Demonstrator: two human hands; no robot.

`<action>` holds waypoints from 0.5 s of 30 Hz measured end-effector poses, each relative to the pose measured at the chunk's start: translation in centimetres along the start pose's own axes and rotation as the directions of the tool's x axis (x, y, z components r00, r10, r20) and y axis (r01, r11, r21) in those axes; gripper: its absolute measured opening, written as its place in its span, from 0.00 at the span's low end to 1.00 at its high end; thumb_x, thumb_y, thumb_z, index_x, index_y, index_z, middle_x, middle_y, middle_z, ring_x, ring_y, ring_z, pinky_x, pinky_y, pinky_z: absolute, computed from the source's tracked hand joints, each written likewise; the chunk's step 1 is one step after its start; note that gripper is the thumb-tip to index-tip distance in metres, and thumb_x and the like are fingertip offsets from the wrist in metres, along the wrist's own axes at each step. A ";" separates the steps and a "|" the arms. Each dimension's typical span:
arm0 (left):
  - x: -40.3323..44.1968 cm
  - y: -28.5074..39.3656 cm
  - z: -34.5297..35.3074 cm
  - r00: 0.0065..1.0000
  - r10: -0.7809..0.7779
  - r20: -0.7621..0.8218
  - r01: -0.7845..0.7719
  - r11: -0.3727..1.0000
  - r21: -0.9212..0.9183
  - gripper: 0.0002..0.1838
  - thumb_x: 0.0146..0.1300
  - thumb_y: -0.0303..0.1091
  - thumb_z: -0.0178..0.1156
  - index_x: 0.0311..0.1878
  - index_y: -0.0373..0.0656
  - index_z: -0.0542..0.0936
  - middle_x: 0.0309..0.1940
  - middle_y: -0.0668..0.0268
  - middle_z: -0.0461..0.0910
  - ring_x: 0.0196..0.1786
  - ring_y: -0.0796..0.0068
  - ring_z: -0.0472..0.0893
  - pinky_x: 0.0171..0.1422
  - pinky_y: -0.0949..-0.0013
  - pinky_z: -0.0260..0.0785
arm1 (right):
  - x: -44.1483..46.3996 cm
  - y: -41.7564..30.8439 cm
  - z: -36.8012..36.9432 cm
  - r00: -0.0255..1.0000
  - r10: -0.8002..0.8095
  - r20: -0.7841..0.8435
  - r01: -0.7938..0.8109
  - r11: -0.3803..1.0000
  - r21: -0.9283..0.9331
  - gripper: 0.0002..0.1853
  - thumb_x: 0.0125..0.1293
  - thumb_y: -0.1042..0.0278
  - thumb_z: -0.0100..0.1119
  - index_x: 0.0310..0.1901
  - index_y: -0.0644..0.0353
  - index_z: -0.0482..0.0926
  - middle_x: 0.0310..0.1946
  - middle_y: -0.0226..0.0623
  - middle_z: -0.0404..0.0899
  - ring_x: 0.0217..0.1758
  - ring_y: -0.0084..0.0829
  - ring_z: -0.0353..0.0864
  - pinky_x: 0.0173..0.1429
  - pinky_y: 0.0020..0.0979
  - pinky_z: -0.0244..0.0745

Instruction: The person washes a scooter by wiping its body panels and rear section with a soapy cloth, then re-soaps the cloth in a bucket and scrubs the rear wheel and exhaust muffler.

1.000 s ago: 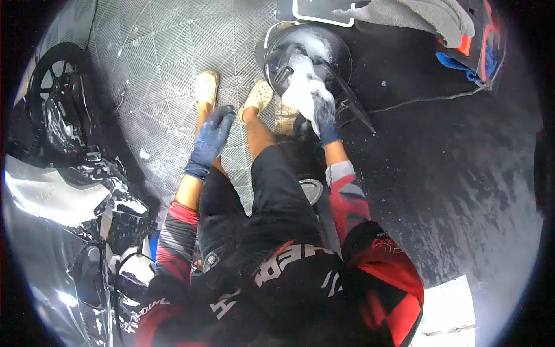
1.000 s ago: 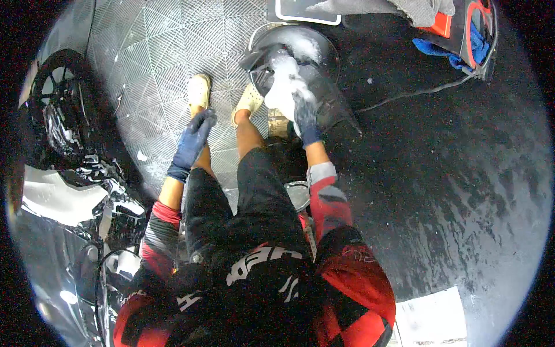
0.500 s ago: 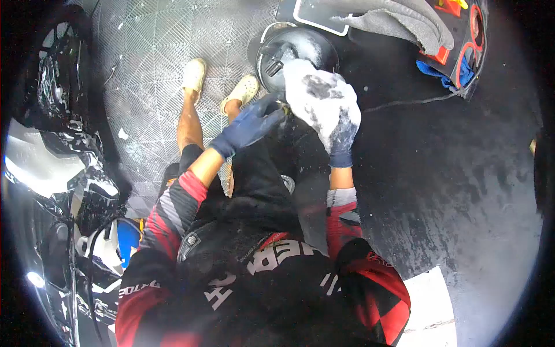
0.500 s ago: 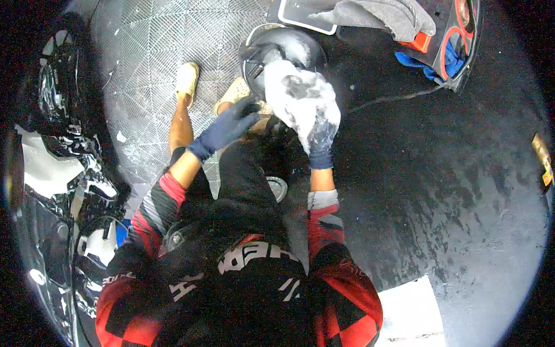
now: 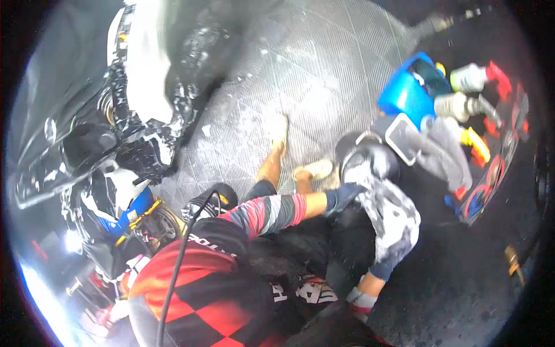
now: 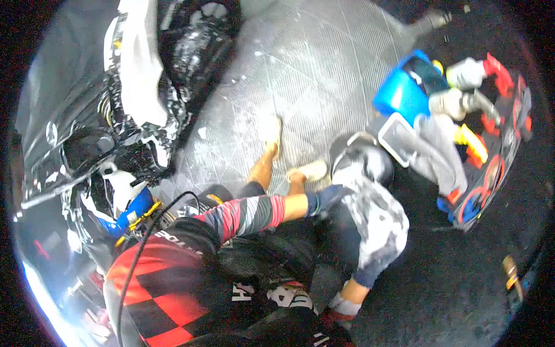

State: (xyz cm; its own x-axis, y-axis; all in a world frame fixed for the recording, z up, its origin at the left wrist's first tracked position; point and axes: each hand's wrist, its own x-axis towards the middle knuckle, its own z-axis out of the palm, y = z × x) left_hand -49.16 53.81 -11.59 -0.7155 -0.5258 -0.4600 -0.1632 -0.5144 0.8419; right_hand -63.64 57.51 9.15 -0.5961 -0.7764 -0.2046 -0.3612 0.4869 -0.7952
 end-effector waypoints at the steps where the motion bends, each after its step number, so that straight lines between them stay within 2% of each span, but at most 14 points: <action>1: -0.5 1.0 -0.1 0.999 -0.035 -0.033 0.031 0.994 -0.107 0.17 0.65 0.43 0.58 0.52 0.44 0.79 0.53 0.57 0.77 0.49 0.63 0.80 0.55 0.60 0.73 | 0.1 -0.2 -1.2 0.987 -0.149 0.056 0.159 0.916 -0.370 0.23 0.64 0.68 0.56 0.60 0.67 0.68 0.54 0.46 0.76 0.56 0.38 0.76 0.61 0.40 0.74; 2: -0.7 2.0 -1.1 0.990 0.139 -0.039 -0.138 0.990 0.008 0.17 0.66 0.43 0.58 0.53 0.44 0.79 0.54 0.57 0.77 0.50 0.65 0.80 0.55 0.62 0.73 | 1.1 0.3 -1.4 0.998 -0.014 0.057 0.011 0.998 0.059 0.25 0.61 0.69 0.60 0.60 0.66 0.68 0.53 0.46 0.76 0.55 0.37 0.77 0.59 0.39 0.75; 3: -1.0 3.3 -2.1 0.950 0.308 -0.044 -0.300 0.946 0.125 0.17 0.66 0.43 0.57 0.53 0.45 0.79 0.54 0.57 0.77 0.51 0.66 0.80 0.54 0.64 0.74 | 2.2 -0.1 -1.5 0.991 0.121 0.057 -0.133 0.868 0.478 0.27 0.59 0.69 0.63 0.60 0.66 0.67 0.52 0.47 0.76 0.53 0.37 0.78 0.58 0.38 0.76; 4: -1.2 4.5 -3.2 0.911 0.409 -0.059 -0.398 0.907 0.140 0.16 0.68 0.43 0.56 0.54 0.46 0.79 0.54 0.57 0.77 0.52 0.69 0.80 0.54 0.66 0.74 | 3.1 -0.3 -1.5 0.985 -0.167 0.038 0.168 0.984 -0.056 0.28 0.57 0.70 0.64 0.59 0.66 0.67 0.52 0.46 0.77 0.52 0.36 0.79 0.57 0.37 0.77; 5: -2.7 8.8 -5.0 0.979 0.171 0.109 -0.102 0.879 -0.466 0.17 0.66 0.38 0.57 0.57 0.44 0.76 0.56 0.56 0.76 0.54 0.64 0.79 0.59 0.61 0.73 | 3.7 -2.8 -1.2 0.992 -0.122 0.019 0.120 0.988 0.102 0.29 0.56 0.70 0.66 0.59 0.66 0.67 0.50 0.46 0.78 0.50 0.35 0.79 0.56 0.36 0.77; 6: -4.2 13.4 -6.8 0.960 -0.082 0.267 0.274 0.464 -0.843 0.20 0.64 0.33 0.59 0.59 0.43 0.72 0.58 0.54 0.75 0.56 0.59 0.79 0.65 0.56 0.71 | 4.3 -5.1 -0.9 0.997 -0.077 0.000 0.075 0.963 0.259 0.31 0.55 0.69 0.68 0.59 0.67 0.67 0.49 0.46 0.78 0.49 0.34 0.80 0.56 0.34 0.77; 8: -2.3 13.5 -9.3 0.935 -0.198 0.294 0.340 0.261 -0.904 0.18 0.68 0.36 0.55 0.57 0.40 0.73 0.53 0.53 0.77 0.55 0.56 0.80 0.65 0.52 0.72 | 6.3 -6.2 -0.4 0.989 -0.139 0.056 0.124 0.970 0.208 0.30 0.56 0.70 0.67 0.59 0.66 0.67 0.49 0.45 0.78 0.50 0.35 0.79 0.56 0.35 0.76; 9: -3.8 16.8 -10.8 0.968 -0.196 0.157 0.207 0.265 -0.942 0.21 0.69 0.40 0.54 0.58 0.36 0.71 0.51 0.52 0.79 0.53 0.56 0.81 0.65 0.52 0.72 | 7.2 -8.1 0.6 0.981 -0.175 0.085 0.166 0.981 0.100 0.29 0.58 0.71 0.65 0.60 0.66 0.66 0.50 0.45 0.78 0.51 0.35 0.79 0.57 0.36 0.76; 10: -4.7 18.9 -12.8 0.985 -0.142 0.098 0.132 0.252 -0.959 0.21 0.67 0.38 0.54 0.57 0.33 0.70 0.52 0.51 0.78 0.53 0.57 0.81 0.66 0.53 0.72 | 8.4 -9.6 1.7 0.971 -0.209 0.118 0.212 0.977 -0.021 0.27 0.59 0.72 0.63 0.60 0.65 0.66 0.50 0.44 0.77 0.51 0.35 0.78 0.58 0.37 0.76; 11: -5.5 20.7 -14.8 0.988 -0.148 0.035 0.067 0.213 -0.975 0.21 0.67 0.38 0.54 0.57 0.33 0.70 0.52 0.51 0.78 0.52 0.57 0.82 0.65 0.53 0.73 | 9.7 -11.2 3.2 0.959 -0.230 0.164 0.246 0.966 -0.082 0.26 0.61 0.73 0.61 0.60 0.65 0.66 0.51 0.44 0.77 0.52 0.35 0.78 0.59 0.37 0.75; 12: -6.3 22.3 -16.8 0.987 -0.156 -0.026 0.000 0.168 -0.986 0.21 0.67 0.37 0.54 0.58 0.32 0.70 0.52 0.51 0.78 0.52 0.57 0.82 0.65 0.54 0.73 | 10.5 -13.9 5.0 0.958 -0.239 0.161 0.255 0.963 -0.088 0.28 0.59 0.73 0.63 0.61 0.66 0.65 0.52 0.44 0.77 0.52 0.34 0.78 0.58 0.36 0.76; 14: -8.3 24.4 -20.7 0.978 -0.171 -0.117 -0.109 0.055 -0.993 0.21 0.67 0.37 0.53 0.57 0.32 0.70 0.52 0.52 0.79 0.51 0.59 0.82 0.64 0.54 0.74 | 12.8 -18.2 9.5 0.928 -0.246 0.281 0.176 0.952 0.251 0.29 0.61 0.72 0.60 0.64 0.64 0.64 0.56 0.45 0.74 0.57 0.36 0.76 0.63 0.36 0.71; 15: -8.7 24.1 -23.1 0.974 -0.120 -0.191 -0.177 0.113 -0.978 0.18 0.67 0.36 0.51 0.55 0.33 0.72 0.50 0.55 0.80 0.50 0.62 0.83 0.63 0.57 0.74 | 13.9 -20.3 11.7 0.908 -0.248 0.339 0.100 0.911 0.400 0.30 0.62 0.71 0.59 0.65 0.64 0.63 0.59 0.46 0.73 0.59 0.38 0.75 0.66 0.36 0.69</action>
State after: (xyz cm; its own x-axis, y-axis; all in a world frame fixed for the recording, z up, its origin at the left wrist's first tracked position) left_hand -31.21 30.36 6.18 -0.5479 -0.5795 -0.6033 0.7724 -0.6274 -0.0988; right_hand -56.21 32.09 15.79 -0.2084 -0.9609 -0.1822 -0.1020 0.2066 -0.9731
